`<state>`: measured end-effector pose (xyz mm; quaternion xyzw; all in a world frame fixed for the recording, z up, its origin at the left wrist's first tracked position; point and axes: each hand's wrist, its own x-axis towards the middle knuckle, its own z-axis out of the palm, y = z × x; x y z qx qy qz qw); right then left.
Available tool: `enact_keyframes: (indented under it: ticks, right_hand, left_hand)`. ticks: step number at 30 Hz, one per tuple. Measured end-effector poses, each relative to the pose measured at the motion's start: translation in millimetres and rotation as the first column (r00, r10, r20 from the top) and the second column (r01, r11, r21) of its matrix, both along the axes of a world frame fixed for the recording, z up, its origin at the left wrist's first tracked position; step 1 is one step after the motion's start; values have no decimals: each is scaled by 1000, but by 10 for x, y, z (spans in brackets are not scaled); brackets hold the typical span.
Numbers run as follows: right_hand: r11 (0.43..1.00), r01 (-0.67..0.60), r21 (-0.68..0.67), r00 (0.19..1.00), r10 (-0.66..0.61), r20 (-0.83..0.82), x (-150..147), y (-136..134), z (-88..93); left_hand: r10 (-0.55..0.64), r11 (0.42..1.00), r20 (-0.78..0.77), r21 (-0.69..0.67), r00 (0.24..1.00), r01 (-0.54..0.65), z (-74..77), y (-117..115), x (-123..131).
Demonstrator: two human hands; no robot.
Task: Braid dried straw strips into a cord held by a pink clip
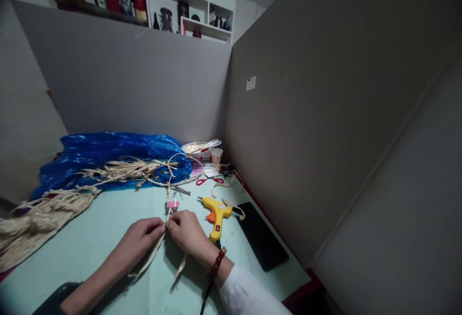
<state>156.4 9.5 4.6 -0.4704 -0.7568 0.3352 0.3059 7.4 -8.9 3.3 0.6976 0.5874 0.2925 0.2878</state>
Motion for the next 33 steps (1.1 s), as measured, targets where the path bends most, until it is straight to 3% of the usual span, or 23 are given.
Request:
enact_keyframes:
  ticks: [3,8,10,15,19,22,25,27,29,31,33]
  right_hand:
    - [998,55,16,997,-54,-55,-19,-30,-10]
    - [996,78,32,987,-73,-142,-31,-37,-57]
    - [998,61,-26,982,-65,-179,-19,-13,-84]
    - [959,-81,-271,931,-24,-363,15,36,-128]
    - [951,-68,-302,908,-67,-413,4,20,-104]
    - [941,-66,-332,894,-92,-438,-7,-11,-65]
    - [923,-113,-368,877,-82,-474,-22,-42,-46]
    - [903,-180,-389,855,-51,-516,-31,-55,-48]
    - [896,-220,-386,848,-21,-530,-30,-58,-46]
    - [903,-221,-368,870,12,-493,-14,-56,-29]
    - [924,-203,-325,914,60,-400,13,-55,4]
  left_hand:
    - [35,999,-186,46,982,-26,75,-62,0]
    - [28,998,-190,61,981,-17,133,-154,26]
    - [5,997,-211,75,977,11,104,-195,71]
    - [-21,993,-429,100,903,70,2,-307,185]
    - [-28,993,-456,92,890,79,62,-316,156]
    - [56,995,-306,95,950,-29,132,-220,60]
    - [107,991,-6,81,994,-106,106,-85,-19]
    - [12,998,268,-67,963,6,31,-15,-27]
    - [-10,965,496,-223,868,139,-53,25,-10]
    - [14,938,563,-294,826,185,-110,39,5]
    - [16,935,531,-308,847,175,-129,43,4]
